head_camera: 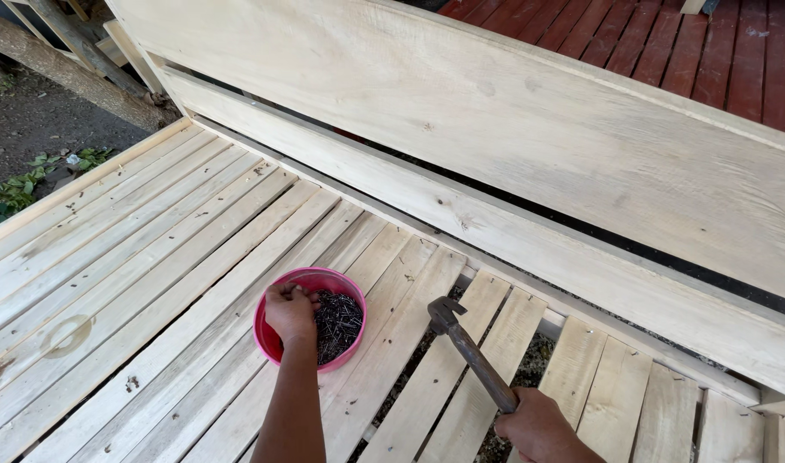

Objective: The person hammers nails into wooden planks to assemble a wooden structure. They repeatedly pick nails from a pink bucket and drive them into the wood using a hammer.

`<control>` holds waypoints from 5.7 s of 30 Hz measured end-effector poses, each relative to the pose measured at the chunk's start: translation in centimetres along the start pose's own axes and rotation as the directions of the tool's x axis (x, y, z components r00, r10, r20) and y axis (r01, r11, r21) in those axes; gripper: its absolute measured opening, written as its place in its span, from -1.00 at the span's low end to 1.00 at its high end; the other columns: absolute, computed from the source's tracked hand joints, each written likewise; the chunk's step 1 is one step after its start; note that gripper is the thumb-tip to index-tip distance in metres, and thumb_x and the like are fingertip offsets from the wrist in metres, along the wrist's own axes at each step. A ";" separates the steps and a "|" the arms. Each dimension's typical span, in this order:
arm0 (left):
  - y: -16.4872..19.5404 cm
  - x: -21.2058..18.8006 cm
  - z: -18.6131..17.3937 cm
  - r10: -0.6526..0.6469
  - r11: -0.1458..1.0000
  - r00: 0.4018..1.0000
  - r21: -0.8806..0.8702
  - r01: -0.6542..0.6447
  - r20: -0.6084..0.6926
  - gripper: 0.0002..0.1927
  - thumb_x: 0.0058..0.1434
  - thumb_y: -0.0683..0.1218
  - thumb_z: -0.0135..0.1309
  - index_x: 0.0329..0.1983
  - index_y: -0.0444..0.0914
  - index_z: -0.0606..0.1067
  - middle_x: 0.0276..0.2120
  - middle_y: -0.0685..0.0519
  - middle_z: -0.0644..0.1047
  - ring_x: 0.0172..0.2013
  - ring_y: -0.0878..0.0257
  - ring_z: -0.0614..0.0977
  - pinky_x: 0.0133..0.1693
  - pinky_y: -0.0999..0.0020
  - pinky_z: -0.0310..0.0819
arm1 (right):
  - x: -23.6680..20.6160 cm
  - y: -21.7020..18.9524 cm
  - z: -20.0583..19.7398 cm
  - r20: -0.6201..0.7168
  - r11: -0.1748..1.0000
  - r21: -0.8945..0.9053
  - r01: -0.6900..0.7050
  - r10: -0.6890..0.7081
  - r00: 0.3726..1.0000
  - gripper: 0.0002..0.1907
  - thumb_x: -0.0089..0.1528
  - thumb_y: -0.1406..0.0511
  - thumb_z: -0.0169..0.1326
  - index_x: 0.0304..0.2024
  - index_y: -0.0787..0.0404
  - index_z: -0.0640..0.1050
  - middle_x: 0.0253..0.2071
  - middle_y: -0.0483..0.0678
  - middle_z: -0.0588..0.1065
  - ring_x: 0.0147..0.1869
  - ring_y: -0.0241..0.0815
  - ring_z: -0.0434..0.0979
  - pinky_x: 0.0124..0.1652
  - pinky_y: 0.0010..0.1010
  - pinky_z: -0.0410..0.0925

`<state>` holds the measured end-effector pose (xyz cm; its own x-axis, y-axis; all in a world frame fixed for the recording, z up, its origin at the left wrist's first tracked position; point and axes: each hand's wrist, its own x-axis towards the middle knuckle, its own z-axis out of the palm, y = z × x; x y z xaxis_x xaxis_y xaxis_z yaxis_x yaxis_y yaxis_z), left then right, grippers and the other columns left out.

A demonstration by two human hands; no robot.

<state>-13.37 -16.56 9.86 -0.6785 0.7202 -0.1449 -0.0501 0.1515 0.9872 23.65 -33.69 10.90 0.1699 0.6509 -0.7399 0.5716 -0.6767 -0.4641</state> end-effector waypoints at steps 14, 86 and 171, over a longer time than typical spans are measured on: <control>-2.6 -12.4 3.4 0.683 0.578 0.627 0.248 -0.778 0.376 -0.79 0.24 -0.25 0.04 -0.10 -0.25 0.61 -0.28 -0.03 0.65 -0.39 0.15 0.70 -0.36 0.29 0.66 | 1.3 -0.3 -1.1 0.008 0.998 0.061 -0.004 0.004 1.000 -0.61 0.10 0.35 0.28 -0.04 0.38 0.58 -0.54 0.00 0.47 -0.60 -0.18 0.49 -0.51 -0.30 0.38; -0.1 4.7 19.6 0.208 0.750 0.954 0.591 -0.297 0.216 -0.85 0.23 -0.05 0.16 -0.18 -0.09 0.68 -0.06 0.13 0.52 0.03 0.17 0.54 0.05 0.21 0.48 | 16.7 -2.5 2.1 -0.164 0.970 -0.140 0.198 -0.220 0.962 -0.38 0.09 -0.16 0.19 -0.02 0.11 0.58 -0.58 0.01 0.55 -0.45 -0.12 0.63 -0.22 -0.30 0.43; 1.2 6.9 10.7 0.714 0.631 0.699 0.471 -0.616 -0.043 -0.86 0.15 -0.27 0.09 -0.26 -0.25 0.60 -0.25 -0.15 0.61 -0.25 -0.12 0.65 -0.18 0.09 0.57 | 6.5 -14.0 2.2 -0.227 0.898 -0.316 0.305 -0.384 0.895 -0.61 0.29 0.11 0.08 -0.06 0.30 0.44 -0.30 0.20 0.60 -0.15 0.16 0.67 -0.07 -0.08 0.51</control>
<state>-10.26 -4.13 9.36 -0.5414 0.5821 0.6067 0.7316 -0.0296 0.6811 14.96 -20.78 11.47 0.1146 0.9204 -0.3737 0.8190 -0.3004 -0.4888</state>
